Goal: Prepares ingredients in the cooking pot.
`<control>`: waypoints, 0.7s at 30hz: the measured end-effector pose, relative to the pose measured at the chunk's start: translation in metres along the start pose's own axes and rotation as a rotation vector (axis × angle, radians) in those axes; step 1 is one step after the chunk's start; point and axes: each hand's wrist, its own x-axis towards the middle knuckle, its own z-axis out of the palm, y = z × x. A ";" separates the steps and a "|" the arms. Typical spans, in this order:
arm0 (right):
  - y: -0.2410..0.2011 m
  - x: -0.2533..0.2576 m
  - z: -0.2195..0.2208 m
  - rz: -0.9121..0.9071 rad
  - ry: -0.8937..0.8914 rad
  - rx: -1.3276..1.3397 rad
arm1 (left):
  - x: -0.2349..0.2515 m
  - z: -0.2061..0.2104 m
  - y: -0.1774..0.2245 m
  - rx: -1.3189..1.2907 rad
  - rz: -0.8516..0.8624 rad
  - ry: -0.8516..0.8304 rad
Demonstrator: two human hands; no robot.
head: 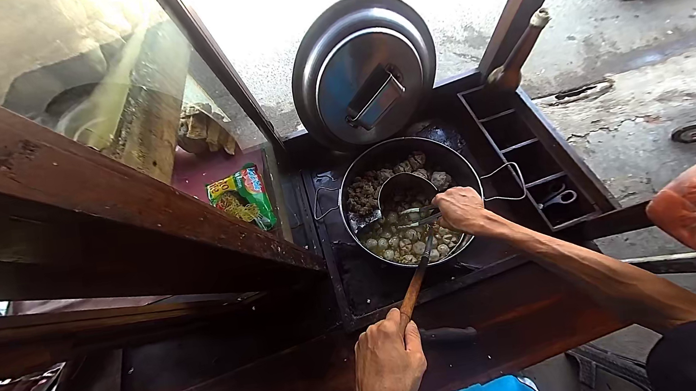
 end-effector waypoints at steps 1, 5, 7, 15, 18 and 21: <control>-0.003 0.000 0.002 -0.011 -0.014 -0.006 | 0.000 0.000 0.000 -0.002 0.002 0.001; -0.016 0.009 0.024 -0.067 -0.043 -0.022 | 0.000 0.001 0.000 -0.005 0.008 0.006; -0.019 0.011 0.032 -0.064 -0.053 -0.017 | -0.001 0.001 -0.001 -0.004 0.005 0.002; -0.006 0.004 0.018 0.133 0.085 0.065 | 0.000 0.000 -0.001 0.002 0.003 -0.012; -0.008 0.020 0.025 0.154 0.120 0.025 | 0.001 0.000 0.001 0.008 0.002 -0.019; -0.018 0.029 0.033 0.136 0.118 -0.003 | 0.000 0.000 0.000 0.002 0.001 -0.015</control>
